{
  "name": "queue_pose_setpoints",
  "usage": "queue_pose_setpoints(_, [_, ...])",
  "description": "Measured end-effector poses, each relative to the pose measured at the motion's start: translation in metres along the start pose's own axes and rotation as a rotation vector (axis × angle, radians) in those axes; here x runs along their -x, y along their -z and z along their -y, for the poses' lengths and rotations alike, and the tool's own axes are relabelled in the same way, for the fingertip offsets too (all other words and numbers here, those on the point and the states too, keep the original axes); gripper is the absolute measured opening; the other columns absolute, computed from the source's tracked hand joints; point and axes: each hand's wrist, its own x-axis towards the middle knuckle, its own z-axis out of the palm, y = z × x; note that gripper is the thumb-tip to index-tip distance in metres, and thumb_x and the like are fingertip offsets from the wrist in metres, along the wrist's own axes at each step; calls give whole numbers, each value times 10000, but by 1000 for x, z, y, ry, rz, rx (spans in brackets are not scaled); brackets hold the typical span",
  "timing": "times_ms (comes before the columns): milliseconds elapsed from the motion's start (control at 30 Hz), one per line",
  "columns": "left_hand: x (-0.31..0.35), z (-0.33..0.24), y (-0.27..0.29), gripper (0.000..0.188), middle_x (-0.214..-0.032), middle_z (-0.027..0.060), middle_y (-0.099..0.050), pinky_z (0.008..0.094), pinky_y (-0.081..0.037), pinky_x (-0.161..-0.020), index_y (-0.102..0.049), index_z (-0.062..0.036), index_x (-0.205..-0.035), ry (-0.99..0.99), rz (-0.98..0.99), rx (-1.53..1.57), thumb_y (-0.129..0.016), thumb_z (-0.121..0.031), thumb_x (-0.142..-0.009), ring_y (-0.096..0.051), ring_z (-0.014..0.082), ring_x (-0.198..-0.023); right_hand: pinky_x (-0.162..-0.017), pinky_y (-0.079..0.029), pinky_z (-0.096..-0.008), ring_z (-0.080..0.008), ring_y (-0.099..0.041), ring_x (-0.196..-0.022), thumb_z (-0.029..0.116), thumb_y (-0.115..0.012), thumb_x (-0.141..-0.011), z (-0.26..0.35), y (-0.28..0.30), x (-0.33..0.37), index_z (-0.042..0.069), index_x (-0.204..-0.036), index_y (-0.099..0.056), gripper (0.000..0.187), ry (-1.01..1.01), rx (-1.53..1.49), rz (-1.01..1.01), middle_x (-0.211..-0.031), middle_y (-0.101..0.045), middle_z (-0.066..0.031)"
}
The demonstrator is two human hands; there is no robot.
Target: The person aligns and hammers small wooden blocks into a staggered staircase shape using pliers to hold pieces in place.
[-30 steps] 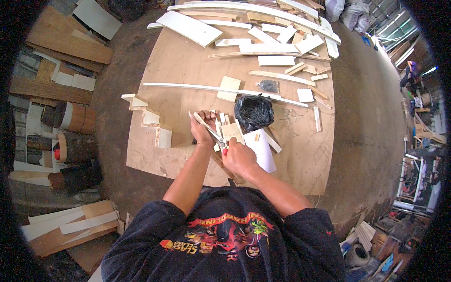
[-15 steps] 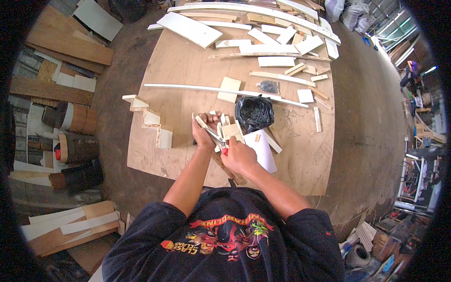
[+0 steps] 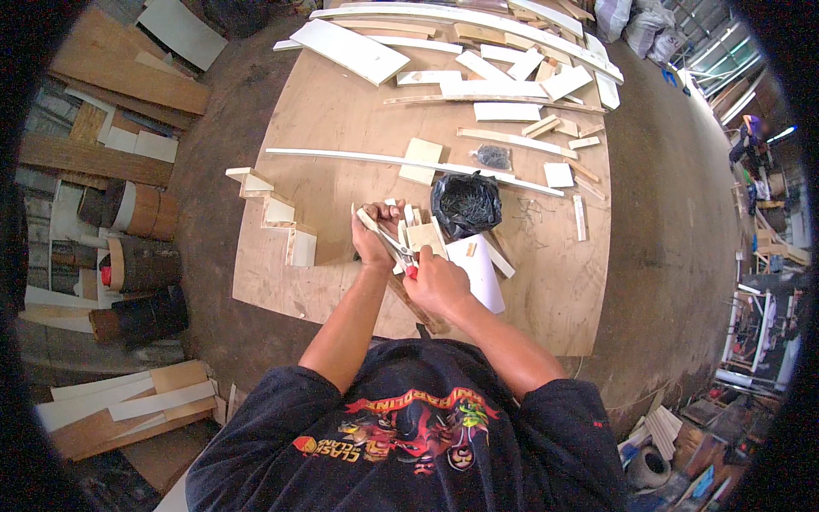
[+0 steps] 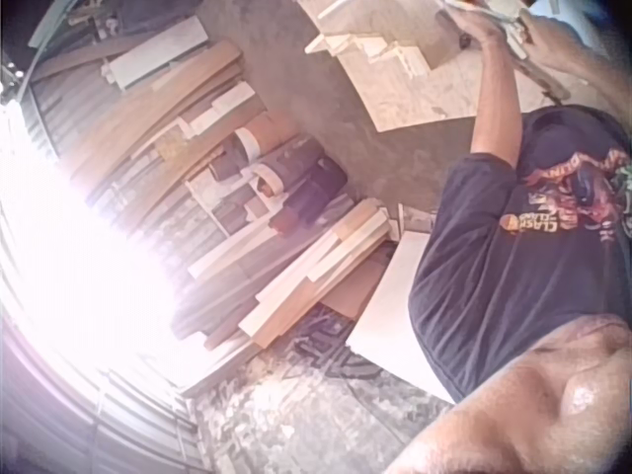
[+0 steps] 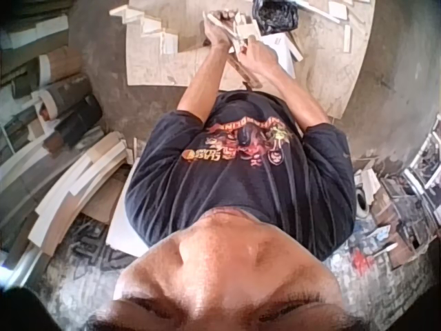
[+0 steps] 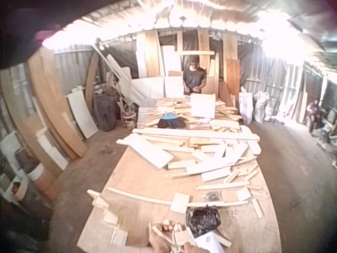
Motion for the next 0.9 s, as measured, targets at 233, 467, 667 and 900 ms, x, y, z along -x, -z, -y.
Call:
queue_pose_setpoints(233, [1, -2, -3, 394, -691, 71, -406, 508, -419, -1019, -361, -102, -695, 35, -11, 74, -332, -330, -1015, -451, 253, -696, -692, -550, -526, -427, -690, -754, 303, -573, -856, 2, 3, 2, -57, -1040, -514, 409, 15, -15, -34, -832, -678, -269])
queue_pose_setpoints(467, [3, -1, 2, 356, -713, 82, -419, 525, -404, -1033, -374, -97, -710, 47, 44, 40, -338, -310, -992, -464, 266, -713, -668, -553, -533, -430, -693, -732, 299, -562, -872, 6, 4, 3, -57, -1018, -503, 389, 7, 27, -26, -797, -678, -270])
queue_pose_setpoints(667, [6, -2, -3, 337, -754, 94, -433, 540, -396, -1036, -387, -99, -750, 68, 61, 5, -318, -320, -994, -470, 288, -731, -638, -557, -527, -436, -692, -717, 267, -567, -890, 7, 2, 6, -70, -988, -509, 356, 17, 41, -26, -773, -673, -280])
queue_pose_setpoints(900, [5, 3, 10, 364, -770, 101, -445, 541, -401, -1028, -393, -98, -759, 38, 38, 7, -321, -354, -1006, -484, 298, -746, -654, -561, -512, -436, -693, -722, 255, -571, -892, 3, -8, 2, -90, -972, -524, 357, 25, 28, -51, -760, -670, -287])
